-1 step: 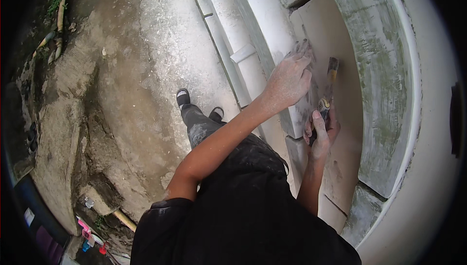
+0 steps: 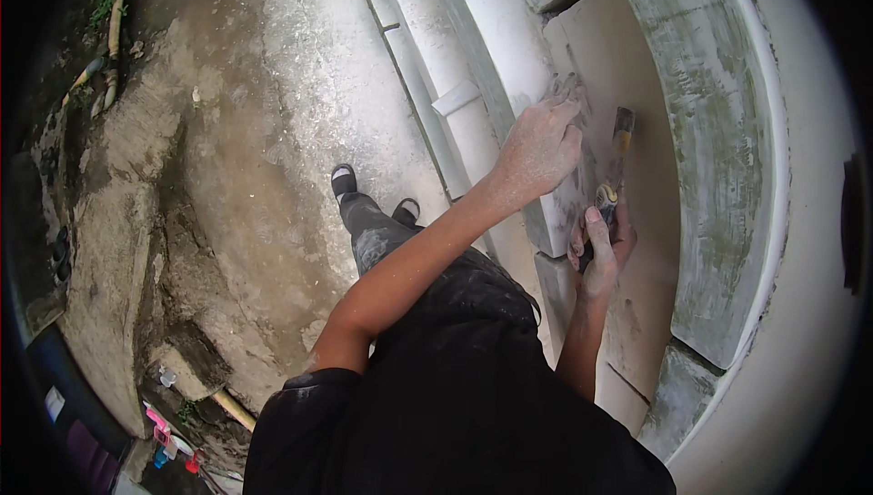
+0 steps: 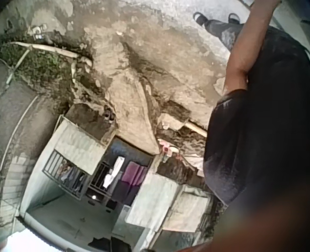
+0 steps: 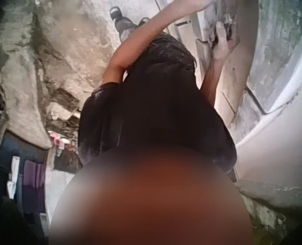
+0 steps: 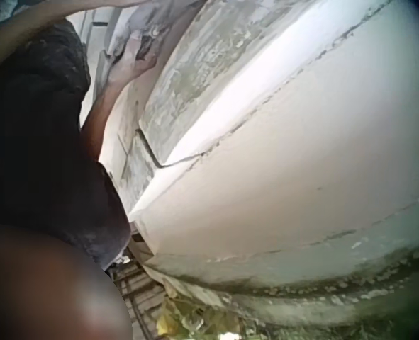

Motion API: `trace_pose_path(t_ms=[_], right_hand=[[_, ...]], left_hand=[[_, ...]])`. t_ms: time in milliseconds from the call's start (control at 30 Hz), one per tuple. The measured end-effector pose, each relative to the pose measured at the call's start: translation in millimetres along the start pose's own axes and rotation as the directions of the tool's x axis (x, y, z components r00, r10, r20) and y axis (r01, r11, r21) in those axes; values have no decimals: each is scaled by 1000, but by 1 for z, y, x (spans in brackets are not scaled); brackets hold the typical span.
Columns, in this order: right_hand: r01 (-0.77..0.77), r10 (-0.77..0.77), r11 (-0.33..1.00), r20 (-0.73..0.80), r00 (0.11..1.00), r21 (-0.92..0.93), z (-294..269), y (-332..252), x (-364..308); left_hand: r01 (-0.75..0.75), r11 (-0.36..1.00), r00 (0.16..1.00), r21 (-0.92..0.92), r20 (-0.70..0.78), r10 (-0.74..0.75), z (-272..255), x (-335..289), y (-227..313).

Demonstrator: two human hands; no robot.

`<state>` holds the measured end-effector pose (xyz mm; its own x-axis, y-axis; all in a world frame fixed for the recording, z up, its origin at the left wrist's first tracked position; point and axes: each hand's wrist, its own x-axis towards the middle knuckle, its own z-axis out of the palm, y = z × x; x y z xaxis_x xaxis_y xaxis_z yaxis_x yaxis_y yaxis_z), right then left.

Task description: Using a putty knife and hands to apply and smooth wall putty into cracks and imperfections on an exterior wall ledge.

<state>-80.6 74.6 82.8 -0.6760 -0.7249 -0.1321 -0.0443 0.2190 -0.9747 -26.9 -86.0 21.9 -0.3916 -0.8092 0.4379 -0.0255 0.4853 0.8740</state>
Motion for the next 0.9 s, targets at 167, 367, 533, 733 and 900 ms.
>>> trace_pose_path(t_ms=[167,367,533,733,900], right_hand=[[-3,-2,993,46,999,115,-1,6,3],[20,-7,992,105,994,-123,-10,5,17],[-84,119,972,151,981,-222,-13,-6,10],[-69,96,960,88,991,-271,-12,8,10],[145,-123,939,87,989,-312,3,24,18]], left_hand=[[152,985,982,-77,126,-141,-5,5,6],[133,984,932,-114,352,-86,-23,-42,27],[143,959,976,-245,198,-94,-5,-63,47],[222,931,942,-290,311,-127,12,-62,41],[315,915,888,-251,417,-192,4,-50,36]])
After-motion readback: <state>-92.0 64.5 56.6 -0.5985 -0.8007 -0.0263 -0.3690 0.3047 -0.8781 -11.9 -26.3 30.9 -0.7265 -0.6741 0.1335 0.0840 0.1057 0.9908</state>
